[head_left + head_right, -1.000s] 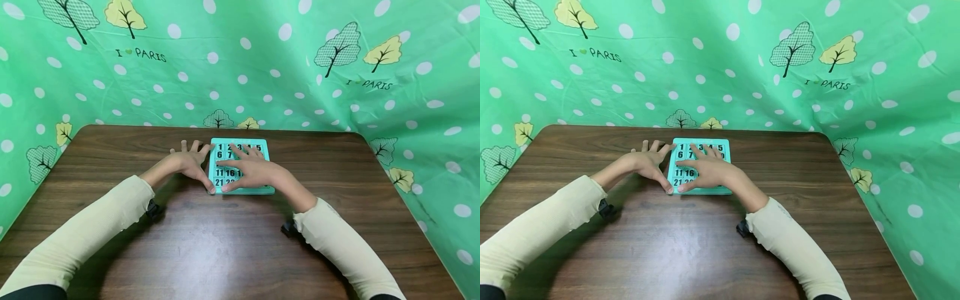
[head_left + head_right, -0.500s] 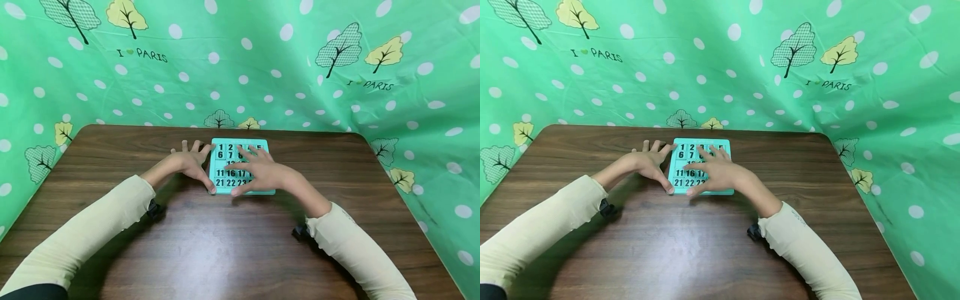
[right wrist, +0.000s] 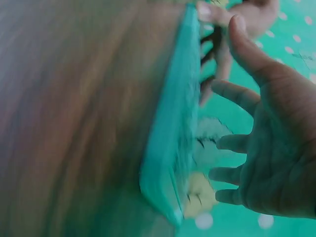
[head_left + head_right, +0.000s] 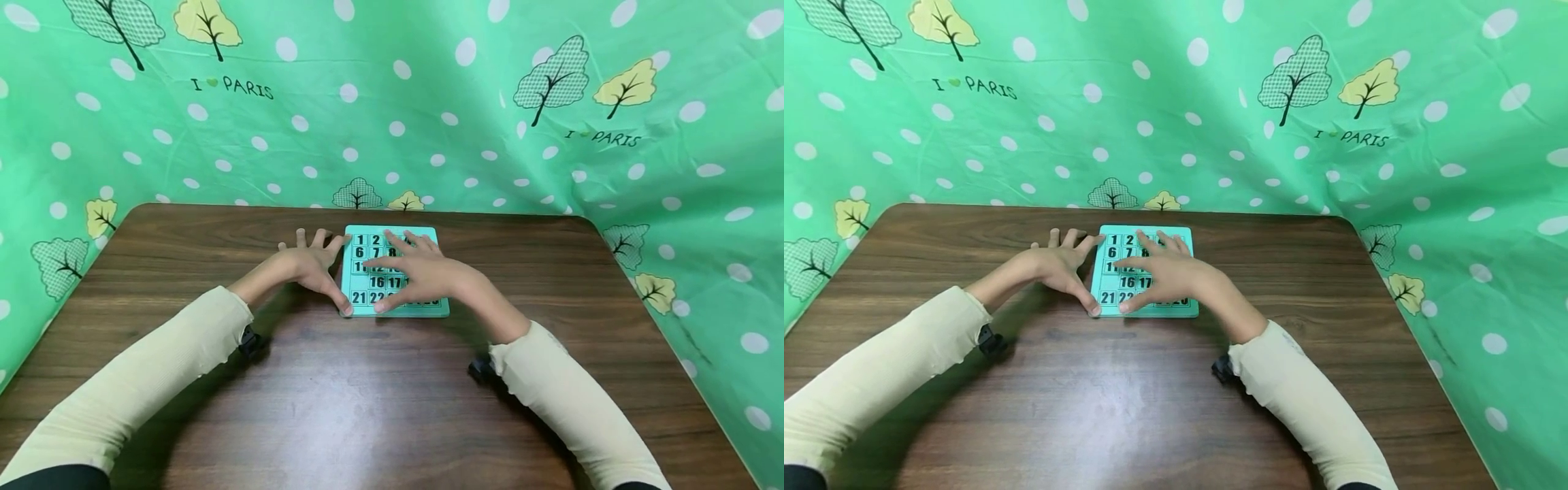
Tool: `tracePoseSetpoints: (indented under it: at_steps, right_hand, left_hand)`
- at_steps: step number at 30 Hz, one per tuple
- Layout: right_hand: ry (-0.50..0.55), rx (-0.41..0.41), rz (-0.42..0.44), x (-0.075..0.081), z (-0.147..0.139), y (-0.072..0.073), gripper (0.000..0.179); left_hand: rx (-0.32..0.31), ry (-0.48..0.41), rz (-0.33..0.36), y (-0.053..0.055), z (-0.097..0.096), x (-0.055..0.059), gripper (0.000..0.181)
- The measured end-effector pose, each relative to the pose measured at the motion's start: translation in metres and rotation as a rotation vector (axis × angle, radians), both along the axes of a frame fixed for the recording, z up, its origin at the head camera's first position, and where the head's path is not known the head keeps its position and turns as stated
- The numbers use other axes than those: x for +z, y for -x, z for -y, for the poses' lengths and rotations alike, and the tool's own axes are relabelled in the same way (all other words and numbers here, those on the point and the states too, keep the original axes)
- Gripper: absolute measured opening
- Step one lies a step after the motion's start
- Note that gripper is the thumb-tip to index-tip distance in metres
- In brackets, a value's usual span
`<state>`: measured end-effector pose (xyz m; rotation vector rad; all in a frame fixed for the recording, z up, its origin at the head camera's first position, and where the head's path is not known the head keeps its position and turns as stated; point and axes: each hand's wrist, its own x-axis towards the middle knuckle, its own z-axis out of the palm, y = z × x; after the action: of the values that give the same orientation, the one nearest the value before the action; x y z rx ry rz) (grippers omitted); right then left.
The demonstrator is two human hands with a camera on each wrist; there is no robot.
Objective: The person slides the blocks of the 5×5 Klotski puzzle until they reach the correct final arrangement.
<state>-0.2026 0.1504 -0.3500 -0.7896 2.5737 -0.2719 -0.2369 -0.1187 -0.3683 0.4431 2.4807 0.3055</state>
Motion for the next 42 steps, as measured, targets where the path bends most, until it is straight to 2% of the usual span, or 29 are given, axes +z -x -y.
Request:
tracePoseSetpoints:
  at_steps: [5,10,13,17,26,30,36,42]
  right_hand:
    - [0.072,-0.038,-0.027,0.006,-0.038,-0.011,0.093]
    - [0.097,-0.086,-0.024,0.003,-0.071,-0.022,0.093]
    - [0.095,-0.120,-0.018,0.001,-0.085,-0.027,0.090]
    - [0.095,-0.145,-0.029,0.001,-0.096,-0.032,0.083]
    - [0.088,-0.155,-0.022,0.001,-0.100,-0.036,0.080]
    - [0.076,-0.159,-0.014,0.000,-0.098,-0.037,0.080]
    - [0.082,-0.122,-0.003,-0.005,-0.088,-0.036,0.083]
    - [0.092,-0.101,-0.009,-0.006,-0.078,-0.034,0.081]
  left_hand:
    - [-0.003,0.002,-0.020,0.002,0.002,-0.006,0.173]
    - [-0.011,0.009,-0.041,0.009,0.005,-0.016,0.175]
    - [-0.006,0.026,-0.056,0.015,0.007,-0.027,0.177]
    - [-0.001,0.036,-0.061,0.018,0.008,-0.031,0.178]
    - [0.000,0.014,-0.017,0.001,0.003,-0.001,0.170]
    - [-0.007,0.016,-0.007,-0.001,0.003,0.004,0.169]
    - [-0.009,0.024,-0.004,0.000,0.001,0.003,0.165]
    - [-0.002,0.043,-0.016,0.011,0.002,-0.017,0.175]
